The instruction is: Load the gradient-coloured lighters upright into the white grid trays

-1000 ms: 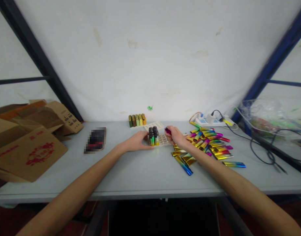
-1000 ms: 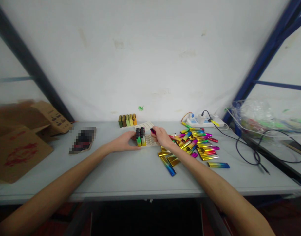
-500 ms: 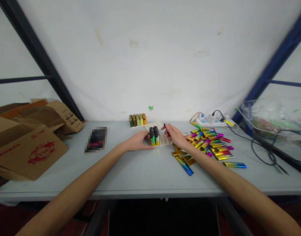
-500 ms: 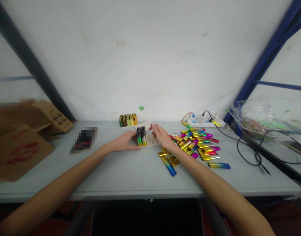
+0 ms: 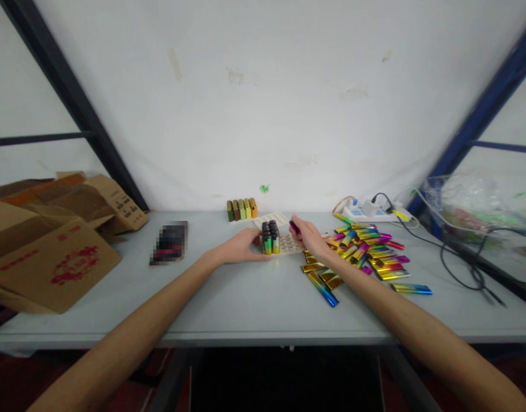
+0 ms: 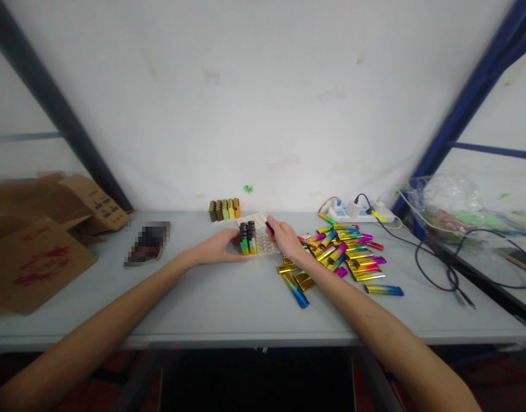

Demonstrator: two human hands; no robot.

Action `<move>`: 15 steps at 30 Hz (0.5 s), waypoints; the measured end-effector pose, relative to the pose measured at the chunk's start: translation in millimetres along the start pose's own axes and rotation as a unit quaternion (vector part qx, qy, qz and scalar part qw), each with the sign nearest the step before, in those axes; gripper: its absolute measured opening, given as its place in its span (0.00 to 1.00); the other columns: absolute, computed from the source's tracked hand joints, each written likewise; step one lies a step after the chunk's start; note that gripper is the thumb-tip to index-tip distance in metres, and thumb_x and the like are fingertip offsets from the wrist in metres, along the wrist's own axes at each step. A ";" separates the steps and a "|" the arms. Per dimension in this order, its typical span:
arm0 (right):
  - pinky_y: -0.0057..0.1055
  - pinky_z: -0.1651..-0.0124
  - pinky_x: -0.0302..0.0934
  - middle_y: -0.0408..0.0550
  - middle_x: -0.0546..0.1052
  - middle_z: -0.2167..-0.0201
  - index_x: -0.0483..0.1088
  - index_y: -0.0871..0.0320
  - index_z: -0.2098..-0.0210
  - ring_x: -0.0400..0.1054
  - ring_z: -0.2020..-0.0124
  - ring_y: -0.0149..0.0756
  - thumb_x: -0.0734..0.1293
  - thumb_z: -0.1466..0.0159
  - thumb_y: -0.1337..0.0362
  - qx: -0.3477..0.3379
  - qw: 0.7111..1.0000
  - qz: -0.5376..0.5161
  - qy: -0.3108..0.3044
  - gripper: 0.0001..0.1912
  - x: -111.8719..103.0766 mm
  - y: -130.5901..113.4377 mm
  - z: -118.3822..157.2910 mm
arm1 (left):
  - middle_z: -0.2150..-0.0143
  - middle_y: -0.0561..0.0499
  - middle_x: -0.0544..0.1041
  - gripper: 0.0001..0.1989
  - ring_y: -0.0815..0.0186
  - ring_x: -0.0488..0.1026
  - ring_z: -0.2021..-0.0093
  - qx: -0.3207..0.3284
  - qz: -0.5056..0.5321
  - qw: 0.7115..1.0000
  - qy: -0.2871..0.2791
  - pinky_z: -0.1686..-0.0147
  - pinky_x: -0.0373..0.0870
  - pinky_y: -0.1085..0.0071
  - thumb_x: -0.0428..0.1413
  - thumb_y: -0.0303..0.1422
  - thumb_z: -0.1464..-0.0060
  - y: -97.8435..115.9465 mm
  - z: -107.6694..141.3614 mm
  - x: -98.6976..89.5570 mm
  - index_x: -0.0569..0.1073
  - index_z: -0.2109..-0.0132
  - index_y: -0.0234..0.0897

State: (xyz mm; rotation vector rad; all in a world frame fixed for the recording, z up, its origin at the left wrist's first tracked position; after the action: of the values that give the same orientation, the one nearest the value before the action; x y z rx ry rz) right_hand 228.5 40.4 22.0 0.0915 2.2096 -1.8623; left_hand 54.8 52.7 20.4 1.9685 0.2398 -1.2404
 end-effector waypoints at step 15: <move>0.30 0.74 0.41 0.40 0.54 0.80 0.53 0.52 0.79 0.47 0.76 0.33 0.64 0.38 0.60 -0.071 0.996 0.026 0.039 0.17 -7.7 -6.0 -3.4 | 0.59 0.46 0.77 0.28 0.58 0.73 0.62 -0.003 -0.015 1.000 -0.002 0.61 0.70 0.65 0.65 0.52 0.52 -0.6 0.2 -1.0 0.75 0.54 0.33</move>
State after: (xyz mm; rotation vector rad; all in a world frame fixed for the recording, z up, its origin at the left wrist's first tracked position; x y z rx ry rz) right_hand 234.2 43.6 30.0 0.1957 2.3613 -1.6966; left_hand 53.9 53.2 20.8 1.9632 0.2721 -1.2619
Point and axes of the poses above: each hand's wrist, its own z-axis away from the middle knuckle, its own x-axis out of the palm, y = z × x, the point moved 8 cm from there along -z, towards the middle knuckle
